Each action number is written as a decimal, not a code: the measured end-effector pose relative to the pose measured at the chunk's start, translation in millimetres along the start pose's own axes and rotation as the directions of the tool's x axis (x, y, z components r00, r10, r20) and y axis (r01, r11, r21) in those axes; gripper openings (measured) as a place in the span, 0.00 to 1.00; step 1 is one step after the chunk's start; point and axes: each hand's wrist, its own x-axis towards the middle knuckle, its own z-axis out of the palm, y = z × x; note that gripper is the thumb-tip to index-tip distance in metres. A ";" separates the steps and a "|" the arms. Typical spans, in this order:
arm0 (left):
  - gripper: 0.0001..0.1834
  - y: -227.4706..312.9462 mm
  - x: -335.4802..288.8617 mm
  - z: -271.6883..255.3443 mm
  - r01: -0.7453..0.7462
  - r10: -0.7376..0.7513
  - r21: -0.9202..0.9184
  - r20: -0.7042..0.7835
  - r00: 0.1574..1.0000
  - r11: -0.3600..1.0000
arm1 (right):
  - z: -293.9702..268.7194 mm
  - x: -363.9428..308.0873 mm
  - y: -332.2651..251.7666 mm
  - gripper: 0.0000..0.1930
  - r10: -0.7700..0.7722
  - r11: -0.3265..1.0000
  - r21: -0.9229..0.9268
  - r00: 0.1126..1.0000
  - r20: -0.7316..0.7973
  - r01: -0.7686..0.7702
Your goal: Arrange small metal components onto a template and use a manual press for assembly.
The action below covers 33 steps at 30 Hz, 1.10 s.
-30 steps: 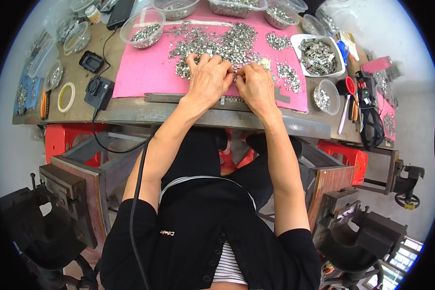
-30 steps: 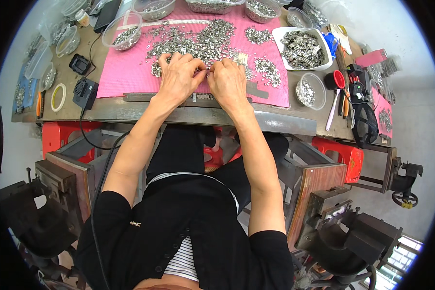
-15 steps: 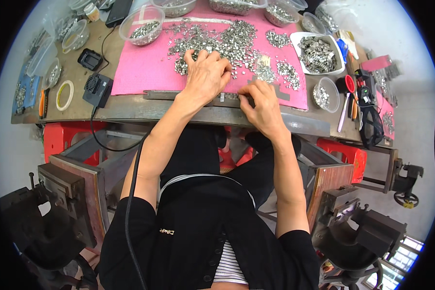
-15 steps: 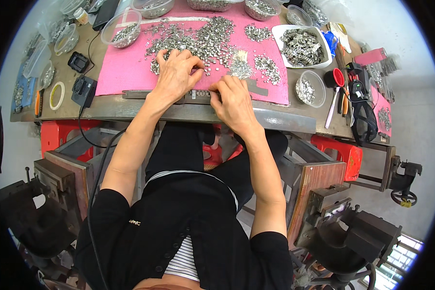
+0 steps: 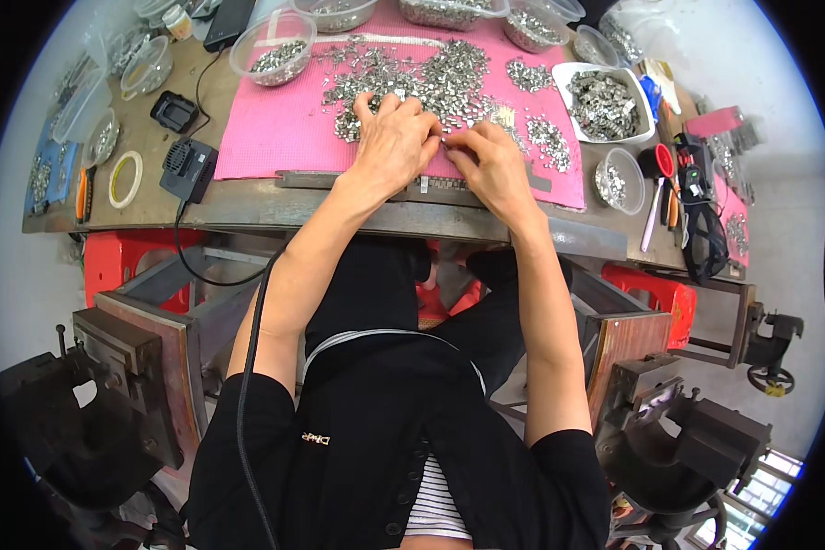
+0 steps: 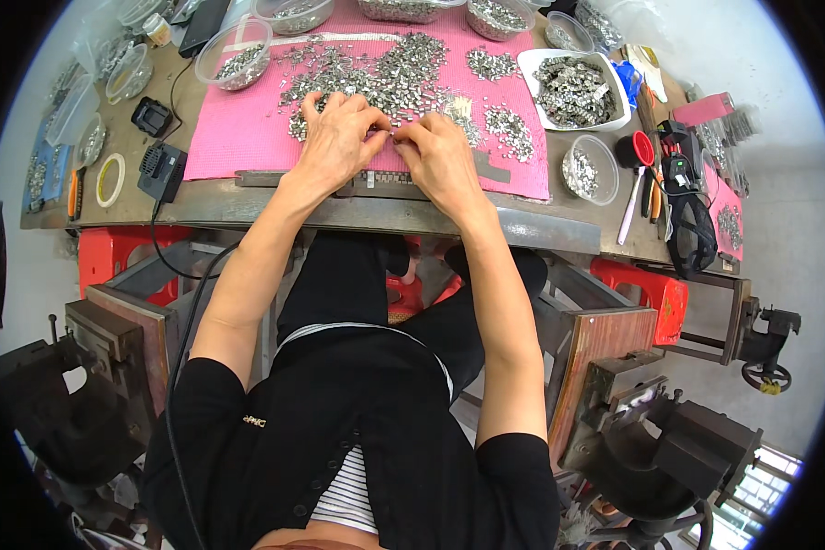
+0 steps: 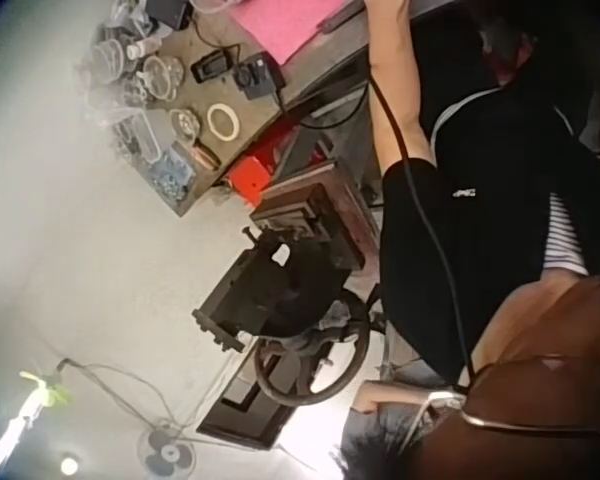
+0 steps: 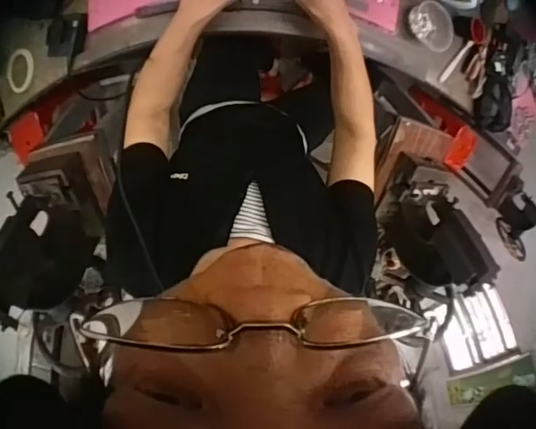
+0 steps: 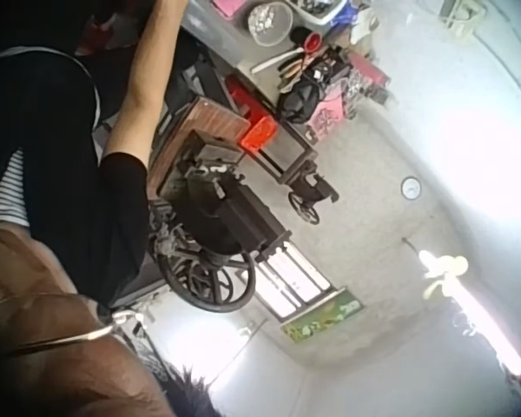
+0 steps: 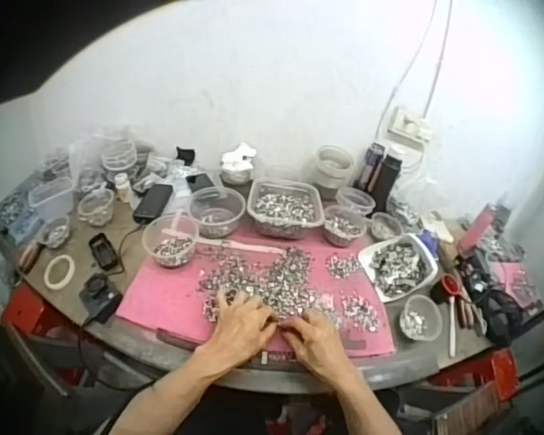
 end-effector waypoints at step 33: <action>0.06 35.1 -40.2 -7.2 -0.142 0.120 -0.204 -0.114 0.986 0.969 | -17.9 -50.0 -10.7 0.05 0.077 0.990 0.130 0.991 -0.114 -0.062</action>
